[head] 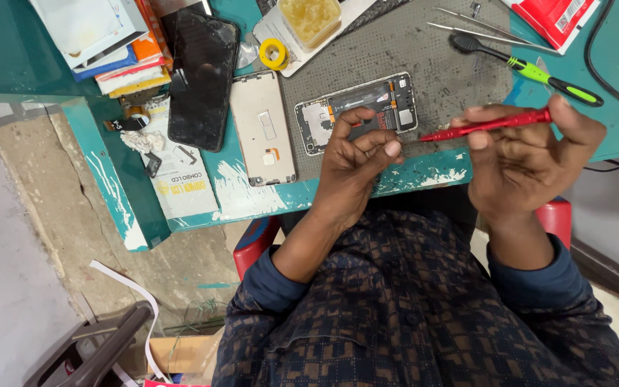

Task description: The person repairs a disassembled smartphone at a workbench. They use a red precision screwdriver to work on the phone's internal components, lift the back frame, wipe the frame and edges with a cloth, press the frame back onto the body, and handle small screws and parts while reassembling the phone.

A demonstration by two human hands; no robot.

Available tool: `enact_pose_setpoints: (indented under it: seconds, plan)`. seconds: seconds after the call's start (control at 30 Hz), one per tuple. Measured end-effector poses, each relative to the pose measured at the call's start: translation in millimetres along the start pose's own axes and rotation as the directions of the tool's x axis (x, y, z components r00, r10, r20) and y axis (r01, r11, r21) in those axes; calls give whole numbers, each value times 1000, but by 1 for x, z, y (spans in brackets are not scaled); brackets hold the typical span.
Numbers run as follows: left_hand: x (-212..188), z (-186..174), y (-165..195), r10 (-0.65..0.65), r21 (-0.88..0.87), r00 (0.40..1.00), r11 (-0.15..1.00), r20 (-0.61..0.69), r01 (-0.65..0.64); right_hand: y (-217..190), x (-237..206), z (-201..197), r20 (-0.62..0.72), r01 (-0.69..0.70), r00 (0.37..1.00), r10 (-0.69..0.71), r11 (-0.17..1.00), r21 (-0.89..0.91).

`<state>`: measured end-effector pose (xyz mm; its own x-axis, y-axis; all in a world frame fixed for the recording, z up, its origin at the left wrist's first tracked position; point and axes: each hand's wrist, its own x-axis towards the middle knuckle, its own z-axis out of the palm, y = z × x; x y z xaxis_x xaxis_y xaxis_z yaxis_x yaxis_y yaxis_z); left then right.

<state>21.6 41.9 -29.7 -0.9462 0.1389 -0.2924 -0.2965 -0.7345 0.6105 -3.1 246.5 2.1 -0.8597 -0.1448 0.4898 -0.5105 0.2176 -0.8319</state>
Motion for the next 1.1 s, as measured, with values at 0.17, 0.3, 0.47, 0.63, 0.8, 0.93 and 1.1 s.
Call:
enact_pose_setpoints:
  seconds: [0.17, 0.3, 0.47, 0.63, 0.8, 0.93, 1.1]
  plan:
    - [1, 1, 1, 6, 47, 999, 999, -32, -5, 9, 8, 0, -79, -9, 997, 7, 999, -31]
    - [5, 3, 1, 3, 41, 997, 999, -76, 0, 19, 7, 3, -95, -47, 995, 42, 998, -47]
    - [7, 6, 0, 35, 33, 995, 999, -90, -32, 24, 8, 3, -48, -39, 998, 40, 999, 24]
    - [7, 6, 1, 39, 40, 993, 999, -109, -35, 24, 11, 4, -46, 7, 999, -8, 1000, -13]
    - [8, 6, 1, 36, 25, 994, 999, -103, -34, 23, 8, 5, -45, 2, 999, -1, 1000, 16]
    - [9, 7, 1, 41, 25, 993, 999, -110, -39, 25, 4, 6, -103, 15, 994, -22, 998, -63]
    - [16, 12, 5, 119, 190, 987, 977, -105, -97, 30, 4, 3, -134, -31, 991, 12, 990, -137]
